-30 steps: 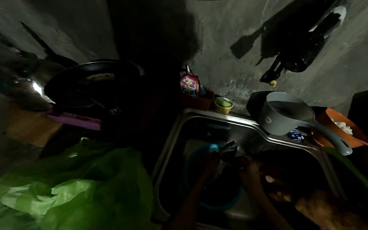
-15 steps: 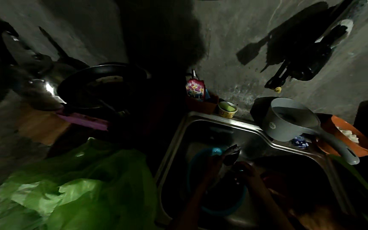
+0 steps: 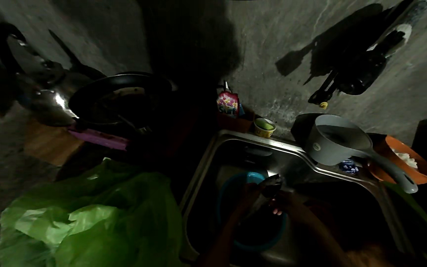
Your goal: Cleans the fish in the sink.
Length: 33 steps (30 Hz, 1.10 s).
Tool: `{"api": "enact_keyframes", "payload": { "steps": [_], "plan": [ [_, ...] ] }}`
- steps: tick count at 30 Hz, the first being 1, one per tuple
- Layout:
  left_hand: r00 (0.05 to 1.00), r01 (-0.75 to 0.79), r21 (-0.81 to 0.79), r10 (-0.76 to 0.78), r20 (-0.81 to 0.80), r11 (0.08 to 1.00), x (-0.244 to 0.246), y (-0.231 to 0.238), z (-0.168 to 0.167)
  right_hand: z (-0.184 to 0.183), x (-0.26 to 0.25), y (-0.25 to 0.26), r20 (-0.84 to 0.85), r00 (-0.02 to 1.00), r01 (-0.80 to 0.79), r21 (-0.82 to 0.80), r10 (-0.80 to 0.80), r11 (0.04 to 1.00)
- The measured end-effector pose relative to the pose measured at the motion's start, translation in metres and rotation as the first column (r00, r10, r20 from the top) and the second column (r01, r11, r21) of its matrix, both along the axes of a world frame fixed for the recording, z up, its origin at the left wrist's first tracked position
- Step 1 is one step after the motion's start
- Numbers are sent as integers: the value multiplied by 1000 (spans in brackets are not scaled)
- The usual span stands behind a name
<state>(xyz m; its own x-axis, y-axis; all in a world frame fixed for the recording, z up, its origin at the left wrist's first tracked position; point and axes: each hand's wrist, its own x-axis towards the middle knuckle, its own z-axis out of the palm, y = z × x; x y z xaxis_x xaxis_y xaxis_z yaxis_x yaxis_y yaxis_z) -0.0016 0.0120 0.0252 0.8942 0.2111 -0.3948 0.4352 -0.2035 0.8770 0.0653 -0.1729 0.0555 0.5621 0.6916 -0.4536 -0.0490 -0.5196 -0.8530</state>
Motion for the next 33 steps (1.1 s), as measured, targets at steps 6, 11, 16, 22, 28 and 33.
{"api": "enact_keyframes", "payload": {
  "steps": [6, 11, 16, 22, 28, 33],
  "plan": [
    [998, 67, 38, -66, -12, 997, 0, 3, -7, 2, 1, 9, -57, 998, -40, -108, 34, 993],
    [998, 60, 24, -59, -31, 998, 1, 2, -6, 4, 0, 10, -59, 998, 3, -69, -7, 998],
    [999, 38, 12, -37, -24, 999, -1, 4, -4, 0, -5, 12, 21, 998, 56, -33, -55, 998],
    [999, 29, 16, -29, -19, 999, -1, 4, -1, 3, -6, 13, 9, 998, -69, -85, 70, 994],
    [997, 80, 45, -80, 5, 996, 0, 4, -11, 7, -3, 18, -118, 986, -133, -176, 114, 975],
    [994, 108, 49, -107, -32, 993, 0, 1, -9, 10, -1, 16, -146, 969, -227, -224, 198, 948]
  ]
}}
